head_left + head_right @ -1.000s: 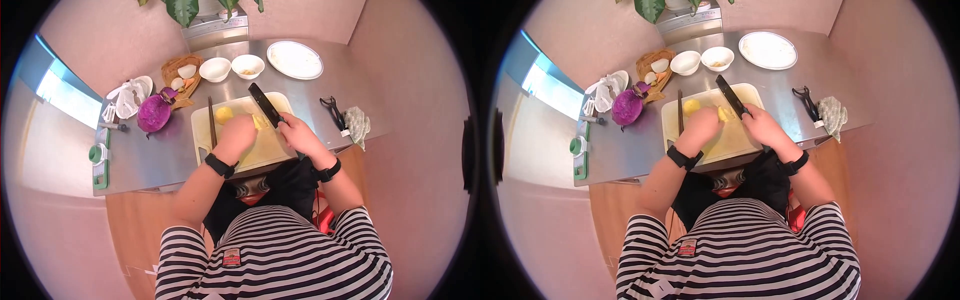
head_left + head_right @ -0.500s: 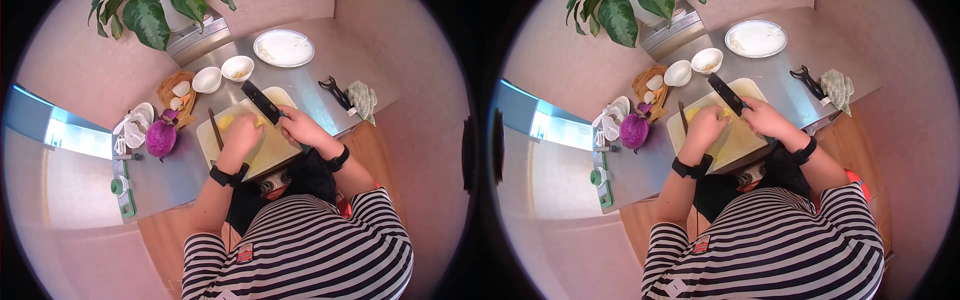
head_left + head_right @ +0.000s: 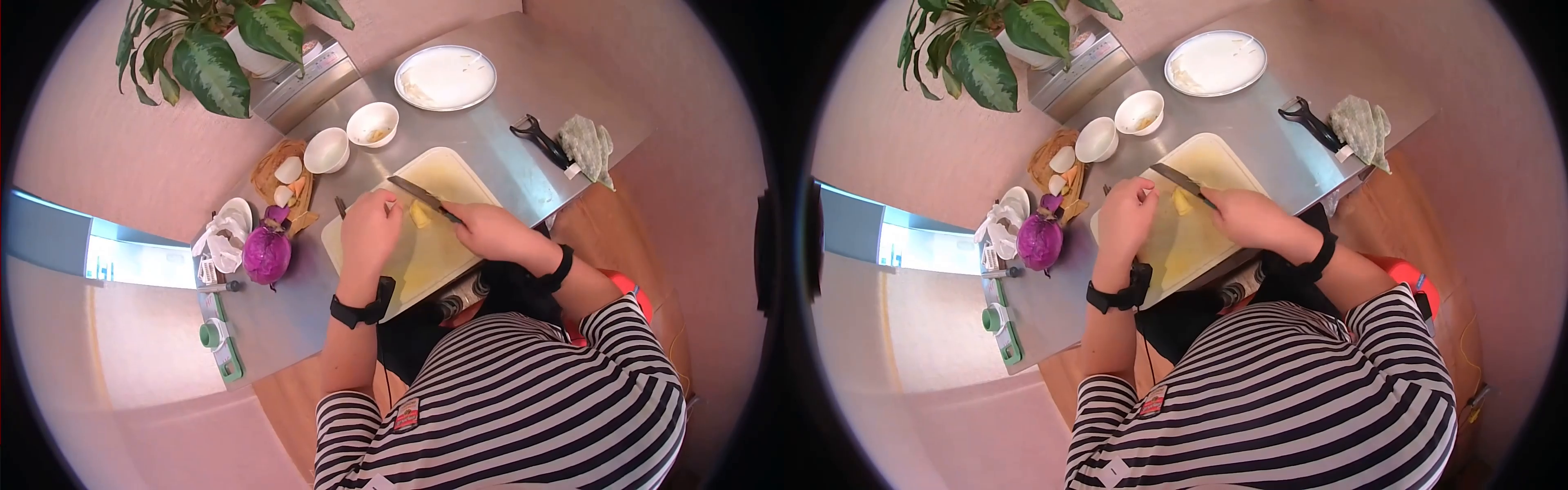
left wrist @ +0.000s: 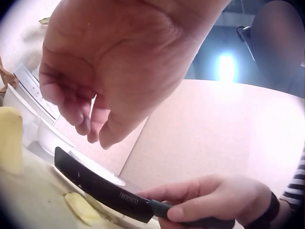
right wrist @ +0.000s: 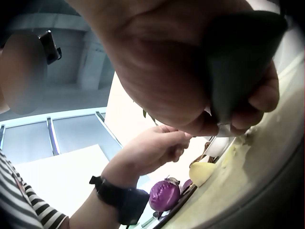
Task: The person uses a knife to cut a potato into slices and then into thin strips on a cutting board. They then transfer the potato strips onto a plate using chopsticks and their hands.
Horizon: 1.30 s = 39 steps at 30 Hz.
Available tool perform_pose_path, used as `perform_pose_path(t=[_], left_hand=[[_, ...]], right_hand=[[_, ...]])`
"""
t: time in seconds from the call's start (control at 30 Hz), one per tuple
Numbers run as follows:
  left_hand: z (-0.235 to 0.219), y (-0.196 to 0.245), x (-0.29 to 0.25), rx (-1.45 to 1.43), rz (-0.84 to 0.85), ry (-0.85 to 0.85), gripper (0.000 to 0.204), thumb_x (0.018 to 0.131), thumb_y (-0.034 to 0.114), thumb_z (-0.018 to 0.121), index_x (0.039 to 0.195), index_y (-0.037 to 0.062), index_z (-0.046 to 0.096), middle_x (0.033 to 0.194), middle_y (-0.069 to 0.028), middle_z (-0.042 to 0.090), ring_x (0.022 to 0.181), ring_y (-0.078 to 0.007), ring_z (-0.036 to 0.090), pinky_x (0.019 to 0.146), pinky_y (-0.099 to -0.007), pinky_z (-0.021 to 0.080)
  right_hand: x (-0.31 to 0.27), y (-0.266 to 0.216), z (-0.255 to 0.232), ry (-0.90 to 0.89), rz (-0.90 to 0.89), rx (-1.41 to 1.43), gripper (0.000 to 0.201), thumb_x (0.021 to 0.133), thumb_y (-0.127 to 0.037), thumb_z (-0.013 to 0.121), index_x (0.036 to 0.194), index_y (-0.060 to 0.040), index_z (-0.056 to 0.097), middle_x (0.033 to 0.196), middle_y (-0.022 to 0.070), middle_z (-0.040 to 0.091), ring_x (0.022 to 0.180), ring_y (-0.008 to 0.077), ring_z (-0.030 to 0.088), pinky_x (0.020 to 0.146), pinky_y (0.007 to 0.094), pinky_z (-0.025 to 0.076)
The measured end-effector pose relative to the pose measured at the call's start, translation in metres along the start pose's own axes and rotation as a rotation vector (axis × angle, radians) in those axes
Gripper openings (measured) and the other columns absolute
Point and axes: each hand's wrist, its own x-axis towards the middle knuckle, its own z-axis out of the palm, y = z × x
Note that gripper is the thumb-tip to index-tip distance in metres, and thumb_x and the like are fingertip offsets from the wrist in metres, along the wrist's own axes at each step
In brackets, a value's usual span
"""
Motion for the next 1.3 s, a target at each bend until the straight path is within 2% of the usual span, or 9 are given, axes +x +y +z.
perform_pose_path(t=[0.23,0.37,0.47,0.57,0.77,0.83,0.97,1.1,1.3], left_hand=[[0.005,0.008,0.017,0.069,0.266,-0.097,0.019,0.076,0.019,0.075,0.085,0.0044,0.066,0.078,-0.0116,0.061,0.078,-0.0324,0.062,0.069,-0.0429,0.048],[0.014,0.017,0.028,0.267,0.391,-0.236,0.02,0.07,0.018,0.078,0.079,0.0056,0.066,0.077,-0.0104,0.061,0.077,-0.0319,0.062,0.067,-0.0431,0.048],[0.028,0.021,0.036,0.346,0.486,-0.301,0.018,0.073,0.02,0.076,0.079,0.0066,0.066,0.078,-0.0093,0.061,0.079,-0.0309,0.063,0.068,-0.0424,0.047],[0.04,0.021,0.04,0.386,0.565,-0.26,0.014,0.073,0.019,0.075,0.077,0.0093,0.065,0.077,-0.0074,0.061,0.078,-0.0297,0.063,0.068,-0.0428,0.045],[0.051,0.007,0.054,0.517,0.557,-0.202,0.013,0.075,0.018,0.073,0.076,0.0113,0.062,0.078,-0.006,0.061,0.081,-0.029,0.063,0.069,-0.0435,0.043],[0.047,0.007,0.053,0.465,0.541,-0.216,0.013,0.075,0.018,0.074,0.076,0.0114,0.063,0.079,-0.0056,0.061,0.082,-0.0291,0.063,0.07,-0.0437,0.044],[0.029,0.013,0.051,0.435,0.438,-0.337,0.013,0.075,0.02,0.075,0.079,0.0118,0.066,0.081,-0.0047,0.061,0.085,-0.0293,0.063,0.071,-0.0446,0.044],[0.025,0.006,0.051,0.456,0.413,-0.324,0.014,0.074,0.021,0.076,0.081,0.0124,0.069,0.081,-0.0047,0.062,0.085,-0.0296,0.062,0.071,-0.0448,0.044],[0.038,0.005,0.059,0.537,0.537,-0.298,0.009,0.08,0.02,0.07,0.083,0.0113,0.071,0.081,-0.0066,0.063,0.084,-0.0308,0.063,0.069,-0.0449,0.046]], right_hand=[[-0.013,-0.001,0.032,0.122,-0.018,-0.046,0.03,0.086,-0.013,0.056,0.111,0.0007,0.048,0.089,0.0215,0.067,0.08,0.0417,0.065,0.071,0.0517,0.05],[-0.012,0.003,0.038,0.117,-0.025,-0.073,0.025,0.085,-0.013,0.057,0.104,0.0007,0.048,0.085,0.0213,0.066,0.077,0.0412,0.065,0.067,0.0517,0.05],[-0.013,0.008,0.043,0.188,-0.102,-0.048,0.025,0.085,-0.012,0.058,0.103,0.0016,0.048,0.081,0.0207,0.065,0.075,0.0408,0.065,0.065,0.0506,0.05],[-0.012,0.011,0.047,0.231,-0.125,-0.044,0.026,0.084,-0.013,0.059,0.103,0.002,0.048,0.078,0.0197,0.065,0.073,0.0404,0.065,0.065,0.0498,0.051],[-0.011,0.013,0.049,0.231,-0.124,-0.034,0.027,0.084,-0.013,0.061,0.102,0.002,0.048,0.075,0.0187,0.065,0.07,0.0393,0.065,0.062,0.0497,0.051],[-0.012,0.011,0.045,0.144,-0.037,-0.037,0.029,0.085,-0.016,0.065,0.105,-0.004,0.048,0.086,0.0163,0.066,0.08,0.0375,0.066,0.068,0.0478,0.05],[-0.014,0.012,0.045,0.163,-0.04,-0.023,0.029,0.085,-0.017,0.066,0.104,-0.0039,0.048,0.084,0.0159,0.065,0.08,0.0373,0.065,0.066,0.0476,0.05],[-0.015,0.013,0.046,0.18,-0.053,-0.014,0.029,0.085,-0.017,0.066,0.103,-0.0042,0.048,0.082,0.0155,0.065,0.077,0.0376,0.065,0.065,0.0475,0.05],[-0.013,0.015,0.049,0.196,-0.072,-0.002,0.028,0.085,-0.017,0.066,0.103,-0.0044,0.049,0.081,0.0155,0.065,0.076,0.0377,0.065,0.064,0.0477,0.05]])
